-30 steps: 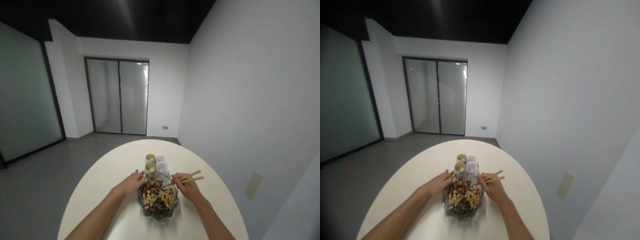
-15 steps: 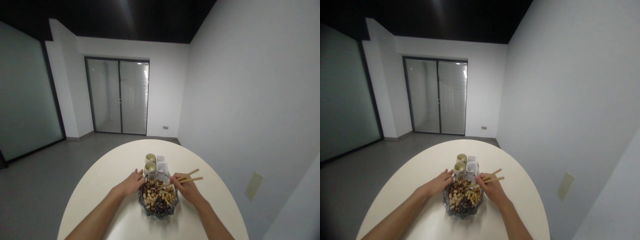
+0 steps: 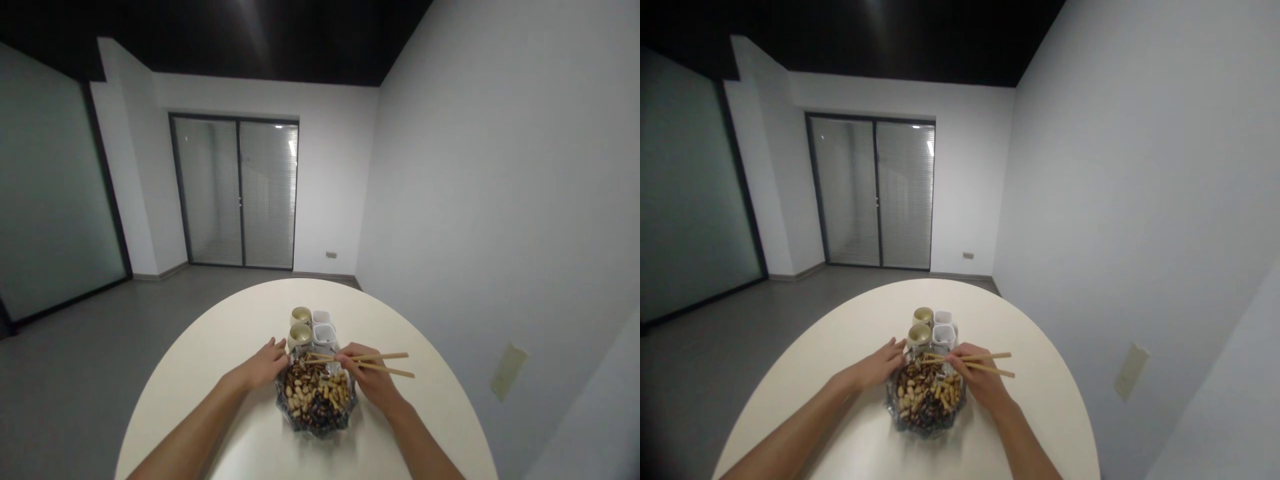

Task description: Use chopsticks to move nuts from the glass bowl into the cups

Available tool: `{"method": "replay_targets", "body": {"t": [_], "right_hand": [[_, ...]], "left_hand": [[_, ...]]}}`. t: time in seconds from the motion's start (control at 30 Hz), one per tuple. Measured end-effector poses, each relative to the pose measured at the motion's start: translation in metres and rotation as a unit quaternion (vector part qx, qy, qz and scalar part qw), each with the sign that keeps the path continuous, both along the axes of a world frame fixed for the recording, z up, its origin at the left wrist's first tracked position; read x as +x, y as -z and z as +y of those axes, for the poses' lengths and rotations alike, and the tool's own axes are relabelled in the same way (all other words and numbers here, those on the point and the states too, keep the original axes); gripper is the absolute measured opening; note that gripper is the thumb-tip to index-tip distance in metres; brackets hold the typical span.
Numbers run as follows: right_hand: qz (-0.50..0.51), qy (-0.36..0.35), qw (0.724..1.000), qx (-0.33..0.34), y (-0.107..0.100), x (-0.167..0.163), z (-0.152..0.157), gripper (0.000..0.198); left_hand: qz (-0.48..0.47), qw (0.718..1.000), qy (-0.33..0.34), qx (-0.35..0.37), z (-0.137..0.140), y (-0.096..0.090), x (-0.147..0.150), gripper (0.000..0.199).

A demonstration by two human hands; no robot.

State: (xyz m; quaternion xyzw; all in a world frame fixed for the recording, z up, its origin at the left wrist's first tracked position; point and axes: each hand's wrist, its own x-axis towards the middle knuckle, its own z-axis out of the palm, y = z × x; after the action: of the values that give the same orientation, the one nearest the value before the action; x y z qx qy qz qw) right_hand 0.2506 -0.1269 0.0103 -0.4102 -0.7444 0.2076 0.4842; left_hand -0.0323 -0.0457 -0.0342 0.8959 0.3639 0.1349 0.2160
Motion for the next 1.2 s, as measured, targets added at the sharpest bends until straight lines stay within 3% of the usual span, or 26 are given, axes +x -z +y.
{"method": "replay_targets", "body": {"t": [0.17,0.37,0.57,0.87,1.2], "right_hand": [[0.012,-0.039,0.999,-0.022,-0.003,-0.017,-0.01,0.031],[-0.058,-0.089,0.994,-0.017,-0.008,-0.028,-0.017,0.022],[-0.065,-0.041,0.997,-0.021,-0.01,-0.016,-0.014,0.024],[-0.014,0.022,1.0,-0.001,-0.008,-0.001,-0.007,0.034],[-0.041,0.013,0.999,-0.017,-0.002,-0.002,-0.004,0.034]], "left_hand": [[0.01,1.0,-0.004,0.011,0.002,0.004,-0.001,0.059],[0.015,1.0,0.005,0.017,-0.003,-0.003,0.0,0.055],[0.016,1.0,-0.001,0.001,-0.01,-0.015,0.002,0.055],[0.034,0.999,-0.029,-0.013,-0.008,-0.009,0.002,0.056],[0.042,0.998,-0.034,-0.017,-0.012,-0.016,0.003,0.056]]}}
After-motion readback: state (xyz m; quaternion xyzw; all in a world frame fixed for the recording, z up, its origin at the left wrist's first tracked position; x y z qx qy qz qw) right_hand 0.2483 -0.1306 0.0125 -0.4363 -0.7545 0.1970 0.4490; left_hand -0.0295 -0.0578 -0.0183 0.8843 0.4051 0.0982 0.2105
